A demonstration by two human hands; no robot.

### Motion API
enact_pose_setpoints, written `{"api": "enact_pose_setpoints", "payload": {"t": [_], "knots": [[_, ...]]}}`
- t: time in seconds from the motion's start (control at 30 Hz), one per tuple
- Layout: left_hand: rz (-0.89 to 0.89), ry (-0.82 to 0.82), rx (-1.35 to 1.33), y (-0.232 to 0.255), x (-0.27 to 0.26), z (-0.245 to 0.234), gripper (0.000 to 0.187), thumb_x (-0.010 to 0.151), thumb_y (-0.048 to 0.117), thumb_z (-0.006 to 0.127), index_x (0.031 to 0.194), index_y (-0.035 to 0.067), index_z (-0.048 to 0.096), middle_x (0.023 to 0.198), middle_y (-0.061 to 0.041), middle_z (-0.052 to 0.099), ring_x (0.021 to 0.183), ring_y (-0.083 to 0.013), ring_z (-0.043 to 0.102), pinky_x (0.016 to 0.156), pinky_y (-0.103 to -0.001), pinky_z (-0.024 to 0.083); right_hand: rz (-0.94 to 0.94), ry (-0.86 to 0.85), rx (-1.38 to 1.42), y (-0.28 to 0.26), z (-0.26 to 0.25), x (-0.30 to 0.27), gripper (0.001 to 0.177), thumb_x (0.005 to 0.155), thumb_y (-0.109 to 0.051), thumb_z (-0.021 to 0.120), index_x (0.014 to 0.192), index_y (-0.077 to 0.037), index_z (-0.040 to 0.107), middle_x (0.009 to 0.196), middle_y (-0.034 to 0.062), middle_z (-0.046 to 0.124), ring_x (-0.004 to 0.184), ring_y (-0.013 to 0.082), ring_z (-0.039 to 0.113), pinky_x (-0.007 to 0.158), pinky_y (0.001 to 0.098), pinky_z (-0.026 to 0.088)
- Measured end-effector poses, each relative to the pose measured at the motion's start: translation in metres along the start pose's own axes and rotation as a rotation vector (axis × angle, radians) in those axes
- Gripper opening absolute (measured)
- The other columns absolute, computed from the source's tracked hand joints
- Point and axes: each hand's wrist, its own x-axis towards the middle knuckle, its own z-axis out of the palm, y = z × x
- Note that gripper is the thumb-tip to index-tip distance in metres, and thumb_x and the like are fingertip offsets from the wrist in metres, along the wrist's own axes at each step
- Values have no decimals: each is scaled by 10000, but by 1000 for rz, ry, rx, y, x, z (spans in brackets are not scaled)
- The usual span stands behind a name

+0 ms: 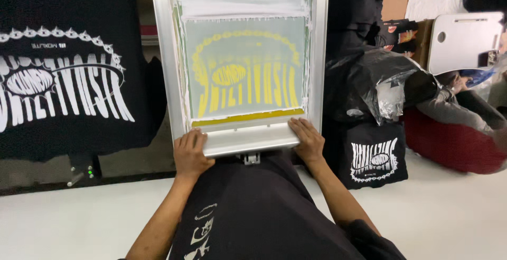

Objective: The person uses a squeegee to pull yellow ink across a screen-printing frame placed over a black t-shirt, repeatedly lifting and repositioning the frame to apply the design.

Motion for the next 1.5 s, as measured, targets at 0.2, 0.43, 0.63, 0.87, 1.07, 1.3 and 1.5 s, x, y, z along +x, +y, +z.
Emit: {"api": "enact_pose_setpoints", "payload": {"t": [0.2,0.43,0.63,0.87,1.07,1.3,1.5], "knots": [[57,158,80,-28,122,7,411,536,395,678,865,155,624,898,-50,579,815,-245,595,714,-355,425,-31,94,-97,43,46,102,357,729,-225,670,1063,-350,700,1027,-177,702,974,67,657,877,196,513],[33,52,53,-68,285,9,611,342,448,771,846,164,573,860,-43,568,796,-276,605,703,-402,421,-25,26,-71,91,49,257,492,574,-295,745,1049,-395,669,970,-191,688,915,88,678,735,266,547],[-224,-648,-153,-52,238,-48,434,600,377,673,986,179,692,955,-143,709,967,-389,663,803,-490,473,46,-656,-116,47,-46,239,325,671,-384,710,983,-301,743,780,63,722,834,378,684,794,471,524],[-153,-515,-132,-6,44,-41,508,511,228,689,996,222,535,988,-2,574,991,-271,608,901,-480,348,-115,-440,83,24,-38,38,654,519,-124,765,1145,-278,654,1155,-68,686,1073,151,640,1180,569,39],[-147,-500,-195,-5,41,-65,695,536,421,757,1150,211,507,1236,-80,463,1263,-334,411,1046,-620,218,-14,-222,-35,15,-49,23,544,498,-270,847,1008,-323,665,1309,-55,580,1221,192,525,1142,559,123],[-795,-138,-668,-57,20,-18,577,1012,539,416,1143,13,614,1091,-285,567,1135,-476,498,992,-527,349,471,-54,771,46,2,-9,375,603,-147,898,933,-185,723,1540,181,145,1309,418,410,1126,468,313],[-949,334,-704,-41,16,28,396,895,399,669,1076,46,679,919,-197,663,862,-364,654,737,-419,486,458,-3,920,46,7,-17,381,589,-154,910,916,-118,717,1552,158,81,1241,429,484,1083,489,376]]}}
